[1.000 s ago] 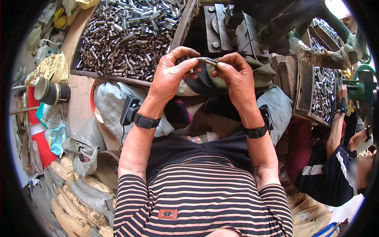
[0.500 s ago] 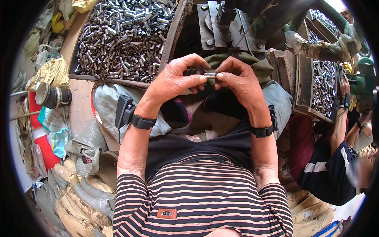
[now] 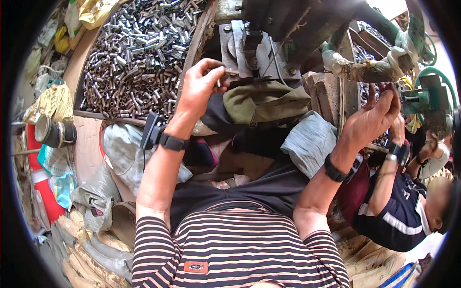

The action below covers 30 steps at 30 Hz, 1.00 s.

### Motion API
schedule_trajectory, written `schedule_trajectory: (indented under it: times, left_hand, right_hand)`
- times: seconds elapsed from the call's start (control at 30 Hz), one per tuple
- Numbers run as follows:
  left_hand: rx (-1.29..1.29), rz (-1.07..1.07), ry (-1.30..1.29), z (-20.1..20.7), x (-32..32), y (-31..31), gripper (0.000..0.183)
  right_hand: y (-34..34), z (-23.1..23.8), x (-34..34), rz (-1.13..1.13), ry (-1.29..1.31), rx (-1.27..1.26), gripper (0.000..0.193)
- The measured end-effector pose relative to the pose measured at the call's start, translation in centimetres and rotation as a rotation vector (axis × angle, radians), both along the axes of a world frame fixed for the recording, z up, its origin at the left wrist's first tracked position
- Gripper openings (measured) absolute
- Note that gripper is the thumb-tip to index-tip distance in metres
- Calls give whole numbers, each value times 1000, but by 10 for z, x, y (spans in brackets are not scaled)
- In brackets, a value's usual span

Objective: Manually inserting metal sleeves and fasteners into an industrial machine press for fabrication.

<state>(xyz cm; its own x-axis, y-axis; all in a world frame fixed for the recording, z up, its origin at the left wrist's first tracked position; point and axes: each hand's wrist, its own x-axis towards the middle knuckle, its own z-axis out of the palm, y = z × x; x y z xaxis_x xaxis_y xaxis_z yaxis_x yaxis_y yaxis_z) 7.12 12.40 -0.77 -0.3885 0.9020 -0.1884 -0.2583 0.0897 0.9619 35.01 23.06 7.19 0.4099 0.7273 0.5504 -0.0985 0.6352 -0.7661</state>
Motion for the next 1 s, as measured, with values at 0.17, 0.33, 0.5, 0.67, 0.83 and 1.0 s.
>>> schedule_trajectory:
  times: [0.17,0.33,0.5,0.67,0.83,1.0]
  left_hand:
    - [-12,98,4,-10,-8,35,15]
    - [69,189,-126,-15,-17,61,16]
    - [113,122,-160,-25,-14,87,14]
    - [26,96,-149,-33,-20,101,14]
    - [-18,43,-58,-28,-18,110,16]
    - [-50,3,430,-25,-9,120,23]
  right_hand:
    - [30,-3,1,-175,-749,-1,32]
    - [36,39,-5,274,-46,-156,31]
    - [53,70,3,191,-279,-80,23]
    - [64,71,5,157,-376,-115,14]
    - [70,65,5,205,-331,-41,12]
    - [54,21,-17,-29,-167,-141,12]
